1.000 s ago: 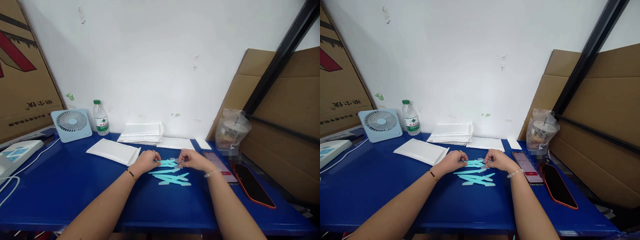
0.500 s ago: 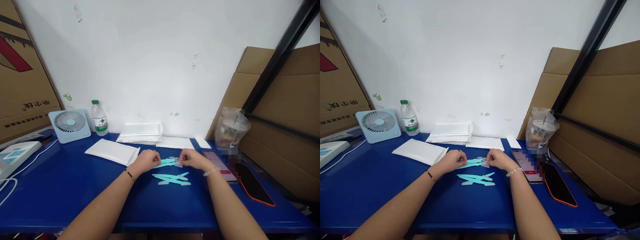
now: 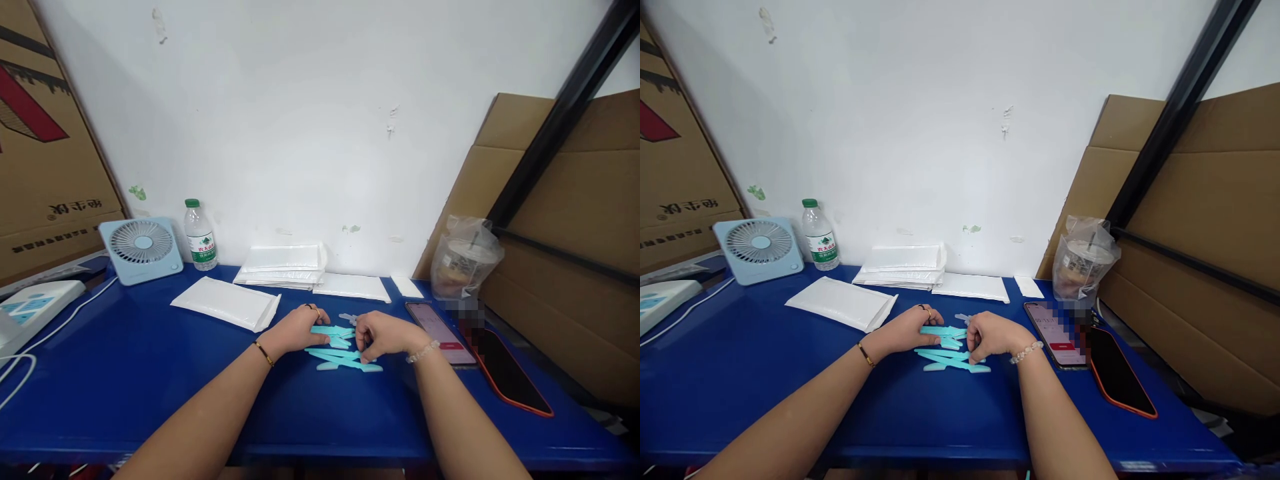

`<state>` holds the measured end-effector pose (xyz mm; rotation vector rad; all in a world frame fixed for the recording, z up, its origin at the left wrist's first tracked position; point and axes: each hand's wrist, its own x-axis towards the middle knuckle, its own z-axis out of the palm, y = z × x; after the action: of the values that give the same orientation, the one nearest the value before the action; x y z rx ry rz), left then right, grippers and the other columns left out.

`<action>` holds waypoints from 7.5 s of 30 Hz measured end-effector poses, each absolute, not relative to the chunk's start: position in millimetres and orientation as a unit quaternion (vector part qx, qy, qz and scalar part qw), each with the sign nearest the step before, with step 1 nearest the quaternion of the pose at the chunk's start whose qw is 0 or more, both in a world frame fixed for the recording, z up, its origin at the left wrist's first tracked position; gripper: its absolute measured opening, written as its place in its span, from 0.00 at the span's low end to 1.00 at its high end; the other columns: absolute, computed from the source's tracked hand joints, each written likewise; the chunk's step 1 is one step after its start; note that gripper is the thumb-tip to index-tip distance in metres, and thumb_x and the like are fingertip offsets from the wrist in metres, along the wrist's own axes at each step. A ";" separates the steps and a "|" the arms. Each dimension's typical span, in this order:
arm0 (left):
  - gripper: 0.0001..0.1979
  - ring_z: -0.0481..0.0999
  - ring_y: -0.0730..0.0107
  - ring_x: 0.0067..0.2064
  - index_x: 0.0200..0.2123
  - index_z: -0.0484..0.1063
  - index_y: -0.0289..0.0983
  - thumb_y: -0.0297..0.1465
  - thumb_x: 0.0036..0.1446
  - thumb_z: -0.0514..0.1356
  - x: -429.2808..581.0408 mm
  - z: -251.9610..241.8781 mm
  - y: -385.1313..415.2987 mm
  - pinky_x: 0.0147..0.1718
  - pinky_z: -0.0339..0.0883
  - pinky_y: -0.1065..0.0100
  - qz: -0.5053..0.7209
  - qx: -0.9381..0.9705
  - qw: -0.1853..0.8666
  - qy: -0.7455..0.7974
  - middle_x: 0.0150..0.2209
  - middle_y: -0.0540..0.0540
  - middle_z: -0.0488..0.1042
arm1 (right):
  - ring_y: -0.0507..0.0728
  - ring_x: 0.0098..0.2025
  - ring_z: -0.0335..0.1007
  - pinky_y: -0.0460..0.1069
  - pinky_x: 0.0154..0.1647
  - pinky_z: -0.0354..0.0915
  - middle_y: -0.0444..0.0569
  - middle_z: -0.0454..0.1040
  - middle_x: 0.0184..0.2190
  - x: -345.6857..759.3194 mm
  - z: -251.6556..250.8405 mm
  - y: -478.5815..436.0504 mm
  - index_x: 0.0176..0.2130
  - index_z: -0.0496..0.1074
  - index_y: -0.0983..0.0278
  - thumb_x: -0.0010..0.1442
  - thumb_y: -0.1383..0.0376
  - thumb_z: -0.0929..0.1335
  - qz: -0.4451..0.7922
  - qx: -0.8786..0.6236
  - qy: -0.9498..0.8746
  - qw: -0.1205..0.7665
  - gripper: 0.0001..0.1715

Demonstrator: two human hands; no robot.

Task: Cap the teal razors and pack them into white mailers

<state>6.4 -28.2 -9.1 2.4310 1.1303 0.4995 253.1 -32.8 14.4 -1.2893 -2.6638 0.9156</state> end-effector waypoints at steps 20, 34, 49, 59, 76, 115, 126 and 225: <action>0.21 0.67 0.61 0.46 0.43 0.71 0.42 0.43 0.45 0.62 -2.4 -6.0 -25.7 0.39 0.61 0.69 0.160 0.871 0.186 0.426 0.43 0.46 0.71 | 0.52 0.32 0.65 0.45 0.30 0.60 0.46 0.70 0.31 268.8 17.7 -24.9 0.31 0.75 0.63 0.45 0.61 0.72 0.252 -0.452 -0.843 0.145 0.11; 0.16 0.71 0.68 0.37 0.41 0.72 0.37 0.37 0.60 0.49 -1.4 7.1 -26.9 0.36 0.63 0.69 0.249 0.812 0.287 0.442 0.37 0.47 0.74 | 0.49 0.21 0.64 0.43 0.22 0.59 0.41 0.67 0.20 234.7 15.1 -38.7 0.30 0.68 0.65 0.51 0.65 0.67 0.372 -0.398 -0.820 0.174 0.05; 0.23 0.66 0.75 0.25 0.27 0.74 0.35 0.43 0.59 0.47 -3.5 14.9 -33.4 0.25 0.58 0.72 0.173 0.828 0.325 0.423 0.30 0.48 0.74 | 0.49 0.18 0.64 0.45 0.19 0.61 0.43 0.69 0.17 242.8 18.4 -26.9 0.27 0.71 0.67 0.44 0.57 0.74 0.499 -0.405 -0.639 0.422 0.17; 0.16 0.69 0.62 0.46 0.43 0.74 0.39 0.38 0.56 0.53 -15.2 3.6 -26.7 0.45 0.61 0.67 0.132 0.881 0.167 0.422 0.44 0.44 0.73 | 0.50 0.22 0.65 0.45 0.22 0.59 0.48 0.73 0.20 265.5 0.5 -7.7 0.26 0.76 0.69 0.44 0.53 0.72 0.356 -0.525 -0.733 0.245 0.20; 0.25 0.68 0.62 0.44 0.48 0.69 0.40 0.43 0.47 0.63 0.6 10.3 -43.7 0.40 0.61 0.68 0.139 0.898 0.217 0.357 0.43 0.45 0.69 | 0.57 0.45 0.66 0.50 0.46 0.62 0.49 0.70 0.44 267.1 21.4 -24.1 0.36 0.77 0.61 0.44 0.55 0.74 0.334 -0.373 -0.852 0.152 0.18; 0.12 0.65 0.72 0.30 0.35 0.68 0.37 0.39 0.55 0.52 -5.0 4.5 -26.0 0.28 0.56 0.72 0.281 0.789 0.278 0.470 0.30 0.51 0.69 | 0.49 0.20 0.68 0.43 0.19 0.63 0.47 0.73 0.22 244.1 5.2 -17.5 0.28 0.72 0.68 0.46 0.55 0.73 0.491 -0.438 -0.586 0.473 0.19; 0.14 0.66 0.72 0.32 0.35 0.69 0.37 0.41 0.54 0.54 -3.8 -1.4 -21.5 0.29 0.58 0.72 0.296 0.782 0.302 0.457 0.31 0.50 0.70 | 0.48 0.19 0.65 0.43 0.20 0.61 0.45 0.72 0.21 230.3 2.4 -22.7 0.28 0.71 0.67 0.49 0.54 0.72 0.504 -0.418 -0.618 0.435 0.18; 0.10 0.71 0.69 0.30 0.30 0.72 0.37 0.35 0.53 0.53 -2.5 -2.3 -28.3 0.27 0.59 0.72 0.166 0.828 0.206 0.495 0.29 0.46 0.74 | 0.51 0.26 0.65 0.44 0.26 0.60 0.45 0.72 0.24 260.0 -3.8 -12.1 0.33 0.75 0.65 0.54 0.59 0.67 0.295 -0.469 -0.800 0.231 0.12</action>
<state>-2.5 -28.3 -2.3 2.3074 1.3785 0.4636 260.0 -12.1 -3.8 -1.2882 -2.1993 0.8100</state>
